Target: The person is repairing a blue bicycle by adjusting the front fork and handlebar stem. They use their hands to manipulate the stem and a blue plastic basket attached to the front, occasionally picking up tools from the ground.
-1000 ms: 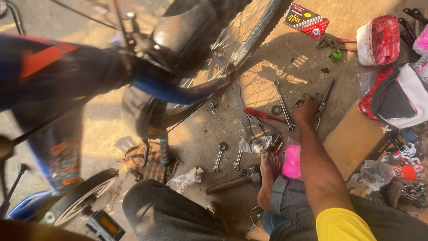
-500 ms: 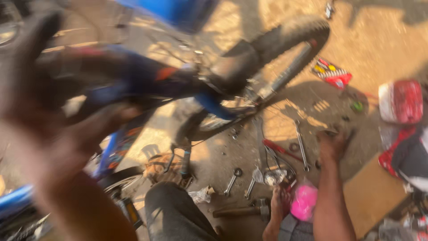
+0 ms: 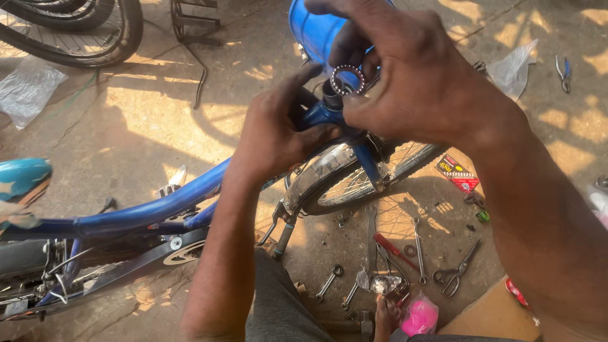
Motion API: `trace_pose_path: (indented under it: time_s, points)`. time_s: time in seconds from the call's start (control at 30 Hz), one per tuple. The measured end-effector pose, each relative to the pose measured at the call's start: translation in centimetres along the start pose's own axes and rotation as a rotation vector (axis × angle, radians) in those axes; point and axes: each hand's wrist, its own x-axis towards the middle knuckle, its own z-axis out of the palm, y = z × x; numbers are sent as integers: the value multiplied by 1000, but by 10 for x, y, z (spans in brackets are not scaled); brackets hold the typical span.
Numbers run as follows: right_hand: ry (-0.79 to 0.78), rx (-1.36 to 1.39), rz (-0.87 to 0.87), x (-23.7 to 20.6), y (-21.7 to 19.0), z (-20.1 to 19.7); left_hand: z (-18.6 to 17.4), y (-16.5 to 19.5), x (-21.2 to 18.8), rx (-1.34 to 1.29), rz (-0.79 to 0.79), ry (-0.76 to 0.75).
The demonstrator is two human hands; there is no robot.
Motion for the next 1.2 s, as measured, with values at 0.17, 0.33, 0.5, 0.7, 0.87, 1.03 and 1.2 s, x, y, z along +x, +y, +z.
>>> trace_pose_path:
  time_s: [0.17, 0.33, 0.5, 0.7, 0.87, 1.03, 1.2]
  points:
    - [-185, -144, 211, 31, -19, 4, -2, 4, -2, 11, -24, 5]
    - [-255, -116, 263, 35, -14, 5, -3, 2, -2, 37, 4, 33]
    - [-323, -168, 213, 34, -3, 11, 0, -5, -1, 59, 23, 38]
    - [-375, -180, 264, 37, -5, 12, 0, -3, 0, 55, -8, 18]
    - [-404, -224, 289, 36, -7, 13, 1, -3, 1, 73, -28, 5]
    - [-322, -116, 310, 26, -5, 5, 1, -6, 2, 31, -23, -1]
    - [77, 220, 185, -61, 15, -4, 4, -12, 1, -8, 24, 21]
